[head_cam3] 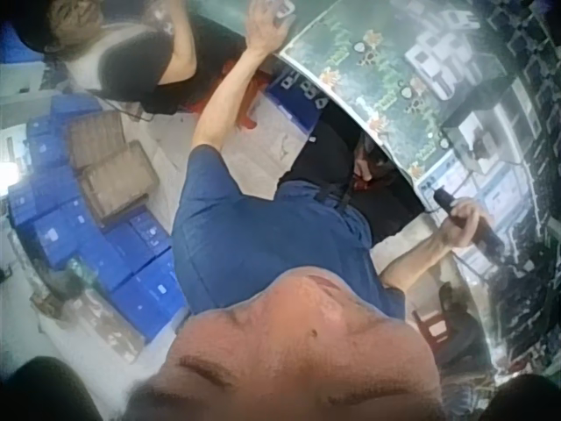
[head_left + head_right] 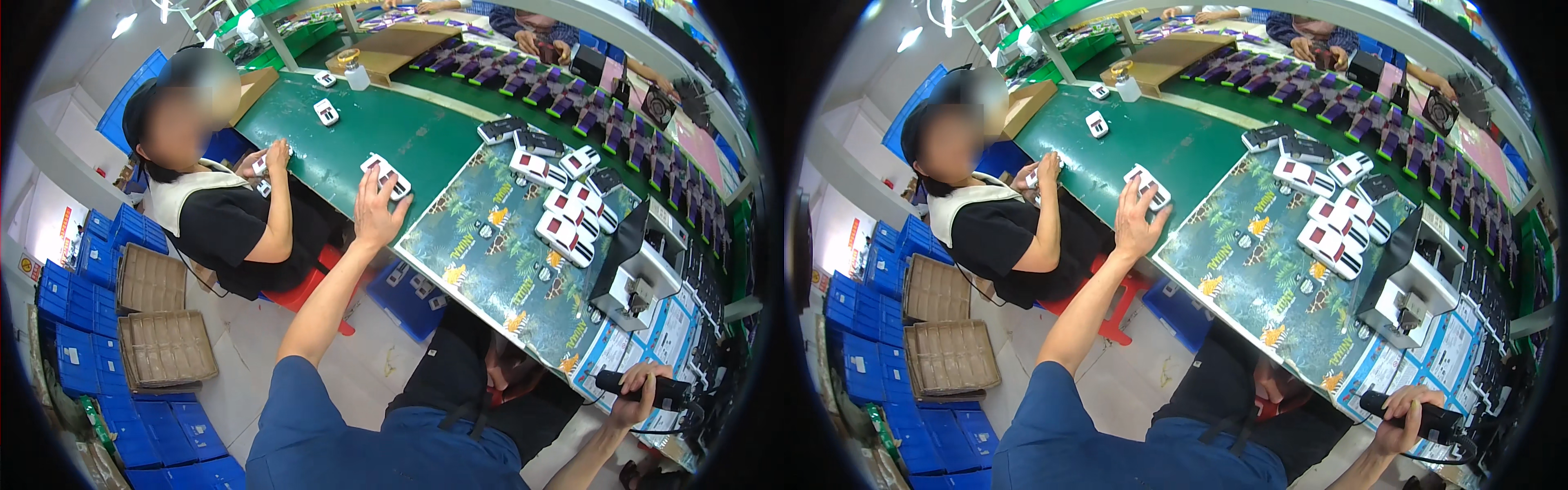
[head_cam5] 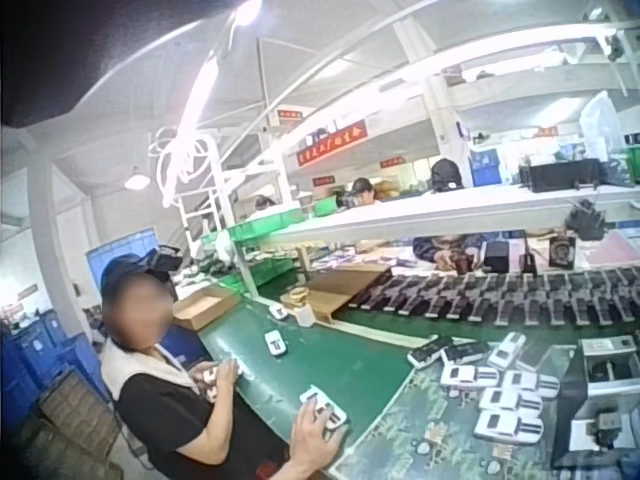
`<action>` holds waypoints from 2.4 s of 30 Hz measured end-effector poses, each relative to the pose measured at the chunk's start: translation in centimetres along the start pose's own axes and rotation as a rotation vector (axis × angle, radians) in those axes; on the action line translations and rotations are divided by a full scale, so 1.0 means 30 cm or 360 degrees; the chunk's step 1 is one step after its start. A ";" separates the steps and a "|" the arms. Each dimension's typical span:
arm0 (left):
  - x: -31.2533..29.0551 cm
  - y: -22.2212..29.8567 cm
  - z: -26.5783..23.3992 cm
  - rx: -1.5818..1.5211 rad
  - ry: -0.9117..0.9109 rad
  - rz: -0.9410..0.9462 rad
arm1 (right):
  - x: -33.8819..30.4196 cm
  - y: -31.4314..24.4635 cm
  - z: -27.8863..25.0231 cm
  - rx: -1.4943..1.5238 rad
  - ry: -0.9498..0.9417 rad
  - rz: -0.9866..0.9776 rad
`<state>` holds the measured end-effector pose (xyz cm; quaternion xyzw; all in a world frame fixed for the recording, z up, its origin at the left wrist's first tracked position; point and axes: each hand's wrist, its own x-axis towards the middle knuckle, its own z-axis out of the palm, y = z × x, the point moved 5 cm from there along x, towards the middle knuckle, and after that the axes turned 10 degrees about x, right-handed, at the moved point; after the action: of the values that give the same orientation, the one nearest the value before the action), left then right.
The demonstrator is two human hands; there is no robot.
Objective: Assembling electronic toy cars using an electric screwdriver at a factory workbench.
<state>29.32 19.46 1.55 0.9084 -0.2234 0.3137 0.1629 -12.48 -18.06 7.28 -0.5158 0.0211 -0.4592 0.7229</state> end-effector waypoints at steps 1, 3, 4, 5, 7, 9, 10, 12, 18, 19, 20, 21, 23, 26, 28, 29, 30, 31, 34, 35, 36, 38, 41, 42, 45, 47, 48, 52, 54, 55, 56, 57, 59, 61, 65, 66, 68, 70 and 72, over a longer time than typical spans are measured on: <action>-0.003 -0.002 0.002 -0.0002 0.0004 0.0000 | 0.001 -0.001 0.002 -0.0008 -0.0016 0.0001; -0.004 0.001 0.004 -0.0007 -0.0001 -0.0003 | -0.005 -0.001 -0.013 -0.0011 -0.0014 -0.0019; 0.003 0.004 0.003 -0.0011 -0.0010 -0.0009 | -0.004 -0.003 -0.015 -0.0009 -0.0008 -0.0011; 0.003 0.006 0.005 -0.0016 -0.0020 -0.0014 | -0.008 -0.002 -0.019 -0.0015 0.0002 0.0000; 0.000 0.008 0.010 -0.0026 -0.0008 0.0007 | -0.003 -0.005 -0.016 -0.0016 -0.0026 -0.0026; 0.005 0.001 -0.001 0.0036 0.0036 0.0020 | 0.004 0.007 -0.004 0.0003 -0.0007 -0.0008; 0.007 0.002 -0.010 0.0024 0.0029 0.0003 | 0.002 0.004 0.003 -0.0001 0.0003 -0.0007; 0.004 0.005 -0.004 0.0000 0.0006 0.0005 | -0.004 0.001 0.002 -0.0024 0.0015 -0.0006; 0.070 -0.081 0.020 0.0063 -0.0067 0.0113 | 0.000 -0.004 -0.008 -0.0103 0.0031 0.0022; 0.094 -0.124 0.031 0.0092 -0.0080 0.0103 | 0.001 -0.005 -0.007 -0.0108 0.0038 0.0030; 0.124 -0.171 0.043 0.0090 -0.0063 0.0137 | 0.001 0.001 -0.016 -0.0091 0.0051 0.0031; 0.148 -0.215 0.058 0.0136 -0.0093 0.0102 | 0.000 -0.001 -0.011 -0.0086 0.0084 0.0044; 0.194 -0.301 0.091 0.0160 -0.0101 0.0065 | -0.002 -0.010 0.006 -0.0126 0.0138 0.0048; 0.249 -0.413 0.146 0.0193 -0.0173 0.0058 | -0.009 -0.012 -0.003 -0.0167 0.0122 0.0033; 0.274 -0.492 0.159 0.0213 -0.0219 0.0011 | -0.005 -0.008 -0.001 -0.0174 0.0128 0.0035; 0.289 -0.522 0.167 0.0241 -0.0180 0.0033 | -0.004 -0.004 -0.001 -0.0169 0.0139 0.0046; 0.308 -0.543 0.173 0.0263 -0.0165 0.0056 | -0.005 -0.002 -0.007 -0.0133 0.0161 0.0072; 0.328 -0.545 0.178 0.0279 -0.0157 0.0085 | -0.006 -0.008 -0.010 -0.0155 0.0177 0.0068; 0.375 -0.534 0.160 0.0512 -0.0161 -0.0047 | -0.012 -0.017 -0.015 -0.0192 0.0196 0.0046; 0.377 -0.535 0.179 0.0509 -0.0176 -0.0047 | -0.009 -0.016 -0.016 -0.0203 0.0185 0.0042; 0.381 -0.585 0.178 0.0610 -0.0090 -0.0468 | -0.004 -0.012 -0.006 -0.0185 0.0170 0.0051; 0.336 -0.644 0.184 0.0649 -0.0019 -0.1067 | 0.001 -0.002 -0.009 -0.0173 0.0191 0.0056; 0.292 -0.556 0.199 0.0604 0.0019 -0.0848 | -0.002 -0.008 -0.004 -0.0187 0.0209 0.0038; 0.268 -0.540 0.196 0.0559 -0.0030 -0.0771 | -0.004 -0.010 0.001 -0.0191 0.0155 0.0026; 0.182 -0.440 0.172 0.0365 -0.0104 -0.0546 | -0.014 -0.012 0.003 -0.0180 0.0113 0.0012; 0.114 -0.349 0.135 0.0270 -0.0120 -0.0417 | -0.014 -0.014 -0.002 -0.0166 0.0119 0.0012; 0.073 -0.316 0.112 0.0269 -0.0141 -0.0406 | -0.013 -0.009 0.000 -0.0127 0.0131 0.0023; -0.041 -0.203 0.069 0.0178 -0.0171 -0.0372 | -0.024 -0.005 -0.008 -0.0086 0.0098 -0.0005; -0.070 -0.172 0.059 0.0106 -0.0181 -0.0384 | -0.027 -0.011 0.006 -0.0075 0.0105 -0.0047; -0.082 -0.160 0.051 0.0077 -0.0191 -0.0389 | -0.028 -0.008 0.011 -0.0079 0.0093 -0.0056; -0.095 -0.151 0.039 0.0081 -0.0207 -0.0393 | -0.029 -0.004 0.014 -0.0081 0.0080 -0.0065; -0.104 -0.135 0.030 0.0064 -0.0216 -0.0400 | -0.028 -0.004 0.017 -0.0091 0.0050 -0.0061; -0.127 -0.100 0.010 0.0023 -0.0211 -0.0412 | -0.031 -0.002 0.020 -0.0100 0.0034 -0.0069; -0.154 -0.033 -0.020 0.0034 -0.0161 -0.0324 | -0.028 0.000 0.022 -0.0103 -0.0005 -0.0074; -0.237 0.098 -0.057 -0.0015 -0.0178 -0.0167 | -0.019 0.000 0.008 -0.0056 -0.0007 -0.0042; -0.260 0.126 -0.056 -0.0045 -0.0250 -0.0197 | -0.020 -0.004 -0.002 -0.0048 0.0028 -0.0025; -0.311 0.128 -0.084 0.0003 -0.0290 -0.0234 | -0.016 -0.009 -0.021 -0.0049 0.0012 -0.0013; -0.367 0.087 -0.112 -0.0027 -0.0168 -0.0364 | -0.010 -0.038 -0.028 -0.0074 -0.0097 -0.0109; -0.459 0.059 -0.121 -0.0206 -0.0098 -0.0661 | -0.006 -0.085 -0.047 -0.0054 -0.0114 -0.0167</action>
<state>16.94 23.71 -4.29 0.9317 -0.0561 0.2304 0.2750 -14.93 -19.09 8.49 -0.5447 -0.0241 -0.4771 0.6893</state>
